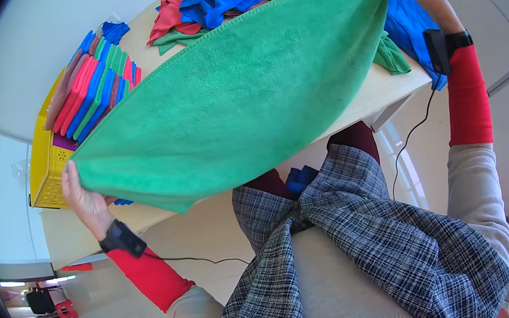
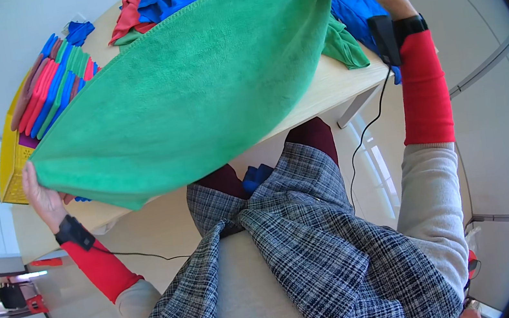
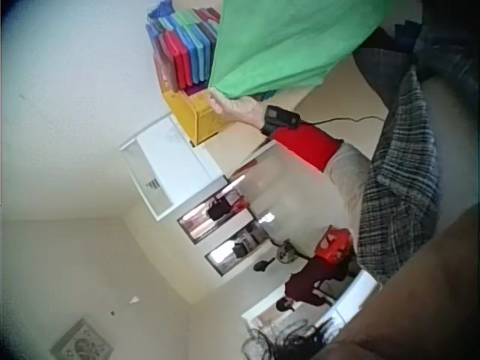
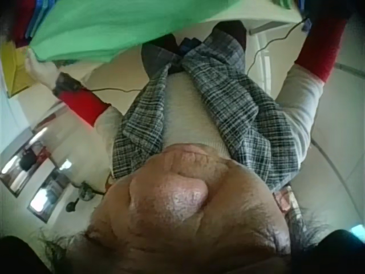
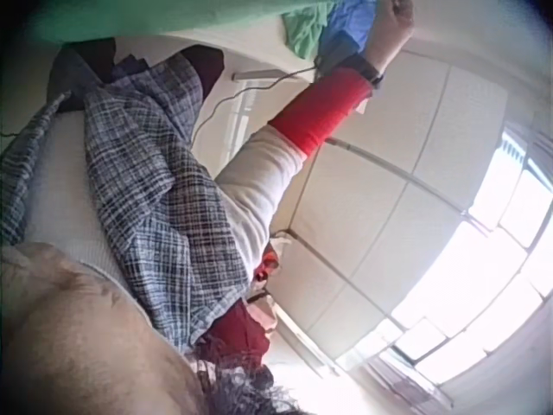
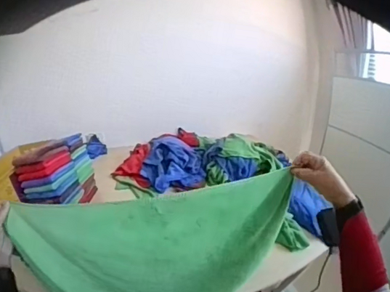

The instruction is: Folding colorful pieces of fabric neatly on a workbench.

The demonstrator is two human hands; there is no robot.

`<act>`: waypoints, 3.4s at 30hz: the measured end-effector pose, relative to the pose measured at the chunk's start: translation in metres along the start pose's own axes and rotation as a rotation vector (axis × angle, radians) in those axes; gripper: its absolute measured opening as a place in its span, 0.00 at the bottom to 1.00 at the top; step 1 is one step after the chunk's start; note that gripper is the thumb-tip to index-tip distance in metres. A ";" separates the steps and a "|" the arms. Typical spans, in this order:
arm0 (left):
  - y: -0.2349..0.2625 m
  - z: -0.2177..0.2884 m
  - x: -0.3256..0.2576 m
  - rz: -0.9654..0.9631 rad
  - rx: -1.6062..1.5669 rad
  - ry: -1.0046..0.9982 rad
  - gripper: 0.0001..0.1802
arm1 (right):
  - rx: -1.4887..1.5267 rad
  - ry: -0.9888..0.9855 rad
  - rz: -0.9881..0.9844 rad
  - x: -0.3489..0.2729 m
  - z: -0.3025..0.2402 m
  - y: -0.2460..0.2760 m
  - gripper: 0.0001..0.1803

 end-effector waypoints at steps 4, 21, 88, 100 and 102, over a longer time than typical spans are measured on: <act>-0.027 -0.034 0.012 0.006 0.046 0.022 0.14 | 0.171 -0.011 -0.001 0.024 0.021 -0.036 0.10; -0.132 -0.105 -0.043 -0.221 0.333 -0.009 0.09 | 0.507 -0.416 -0.440 -0.019 -0.047 -0.216 0.13; -0.281 -0.278 0.043 -0.766 0.699 0.146 0.10 | 0.199 0.018 -0.186 -0.151 -0.134 -0.256 0.08; -0.254 -0.001 0.101 -0.479 0.554 -0.153 0.09 | 0.304 0.124 0.103 -0.078 -0.145 -0.116 0.10; -0.259 0.021 0.091 -0.431 0.533 -0.177 0.09 | 0.333 0.184 0.120 -0.061 -0.135 -0.108 0.10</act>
Point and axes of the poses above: each hand's wrist, its own x-axis towards the middle knuckle, its own y-axis out of the back of the hand, z = x × y, the point moved 1 cm from there along x, towards the middle knuckle, and after that the axes turned 6 degrees about -y, right-handed, at the moved point
